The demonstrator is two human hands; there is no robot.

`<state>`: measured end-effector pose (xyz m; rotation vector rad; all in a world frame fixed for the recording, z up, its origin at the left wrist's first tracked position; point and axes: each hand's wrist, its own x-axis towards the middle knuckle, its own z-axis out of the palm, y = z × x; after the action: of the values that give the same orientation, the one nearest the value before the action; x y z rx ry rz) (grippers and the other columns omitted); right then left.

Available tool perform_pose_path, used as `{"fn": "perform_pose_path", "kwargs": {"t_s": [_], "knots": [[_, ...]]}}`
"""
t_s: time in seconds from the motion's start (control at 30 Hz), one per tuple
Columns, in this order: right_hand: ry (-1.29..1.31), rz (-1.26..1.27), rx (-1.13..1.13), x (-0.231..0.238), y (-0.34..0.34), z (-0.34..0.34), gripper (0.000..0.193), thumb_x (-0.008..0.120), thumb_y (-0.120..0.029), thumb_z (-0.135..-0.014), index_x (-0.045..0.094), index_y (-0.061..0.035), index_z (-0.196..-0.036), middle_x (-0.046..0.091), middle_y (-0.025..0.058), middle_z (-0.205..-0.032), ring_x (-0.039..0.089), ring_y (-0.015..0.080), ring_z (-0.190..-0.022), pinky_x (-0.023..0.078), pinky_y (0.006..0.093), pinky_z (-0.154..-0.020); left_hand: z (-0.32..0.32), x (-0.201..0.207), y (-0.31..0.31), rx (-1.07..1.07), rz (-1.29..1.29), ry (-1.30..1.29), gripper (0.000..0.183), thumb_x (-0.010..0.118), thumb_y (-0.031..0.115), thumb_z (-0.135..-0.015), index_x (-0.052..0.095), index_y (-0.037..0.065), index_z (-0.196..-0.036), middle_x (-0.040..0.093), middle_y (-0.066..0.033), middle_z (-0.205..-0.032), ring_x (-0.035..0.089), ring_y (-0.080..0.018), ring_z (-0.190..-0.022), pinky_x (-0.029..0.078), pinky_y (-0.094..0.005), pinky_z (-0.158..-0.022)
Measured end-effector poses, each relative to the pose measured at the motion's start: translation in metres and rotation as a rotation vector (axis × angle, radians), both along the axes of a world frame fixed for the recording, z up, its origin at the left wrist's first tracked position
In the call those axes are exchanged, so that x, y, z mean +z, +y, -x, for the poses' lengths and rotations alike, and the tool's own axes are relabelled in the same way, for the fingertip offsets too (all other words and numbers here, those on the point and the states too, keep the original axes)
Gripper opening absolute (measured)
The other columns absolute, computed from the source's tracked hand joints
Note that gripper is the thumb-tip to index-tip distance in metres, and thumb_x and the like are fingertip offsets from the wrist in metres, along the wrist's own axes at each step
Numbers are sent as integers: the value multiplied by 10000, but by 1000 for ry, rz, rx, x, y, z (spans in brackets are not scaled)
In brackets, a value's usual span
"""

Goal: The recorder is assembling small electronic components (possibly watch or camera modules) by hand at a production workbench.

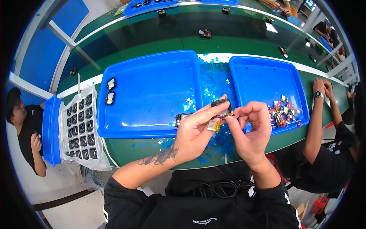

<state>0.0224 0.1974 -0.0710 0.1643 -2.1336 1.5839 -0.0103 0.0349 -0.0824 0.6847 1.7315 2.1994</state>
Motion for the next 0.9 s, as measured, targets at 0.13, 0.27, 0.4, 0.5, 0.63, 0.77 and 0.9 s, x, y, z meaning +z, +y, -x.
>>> {"fn": "perform_pose_path", "kwargs": {"t_s": [0.13, 0.27, 0.4, 0.5, 0.63, 0.77, 0.9], "knots": [[-84, -56, -12, 9, 0, 3, 334, 733, 43, -780, 498, -27, -1007, 620, 22, -745, 480, 41, -596, 360, 195, -523, 0, -8, 3, -22, -132, -19, 354, 471, -60, -967, 387, -21, -1308, 456, -249, -1409, 529, -273, -1251, 476, -389, -1039], [-143, -23, 29, 6, 2, 4, 355, 732, 36, -783, 503, -18, -1049, 620, 45, -815, 507, 58, -651, 409, 203, -548, -3, -3, 8, -9, -216, -133, 365, 481, -53, -967, 285, 47, -1258, 459, -288, -1391, 541, -273, -1237, 487, -381, -1021], [-92, -26, 35, 3, -2, 4, 447, 726, 46, -782, 512, -1, -1171, 596, 84, -953, 572, 99, -775, 498, 231, -631, -7, 0, 11, 28, -294, -147, 353, 427, -76, -973, 267, 58, -1258, 503, -257, -1358, 553, -235, -1221, 456, -309, -998], [10, -170, 65, 1, -1, 8, 501, 711, 74, -781, 507, 11, -1234, 584, 81, -958, 602, 113, -826, 516, 231, -643, -8, 3, 11, 58, -292, -142, 364, 423, -76, -974, 264, 48, -1277, 505, -253, -1356, 549, -230, -1227, 445, -311, -1016], [-80, -66, 137, 4, -4, 14, 489, 676, 109, -796, 493, 30, -1242, 572, 73, -947, 587, 103, -818, 516, 215, -660, -6, 0, 5, 50, -257, -162, 395, 481, -48, -965, 288, 54, -1293, 522, -242, -1339, 557, -229, -1213, 469, -350, -1012], [-133, -42, 145, 4, -7, 9, 474, 653, 113, -815, 482, 31, -1249, 552, 58, -930, 570, 95, -819, 524, 219, -685, -7, -3, 5, 48, -333, -235, 376, 444, -74, -966, 282, 36, -1287, 533, -227, -1330, 555, -198, -1213, 440, -293, -1006], [-167, -33, 172, 13, -12, 18, 492, 644, 112, -816, 466, 18, -1265, 539, 43, -924, 560, 90, -845, 521, 219, -699, -3, -4, 4, 48, -363, -218, 449, 482, -82, -939, 283, 52, -1318, 487, -228, -1375, 563, -230, -1204, 481, -324, -981]]}}
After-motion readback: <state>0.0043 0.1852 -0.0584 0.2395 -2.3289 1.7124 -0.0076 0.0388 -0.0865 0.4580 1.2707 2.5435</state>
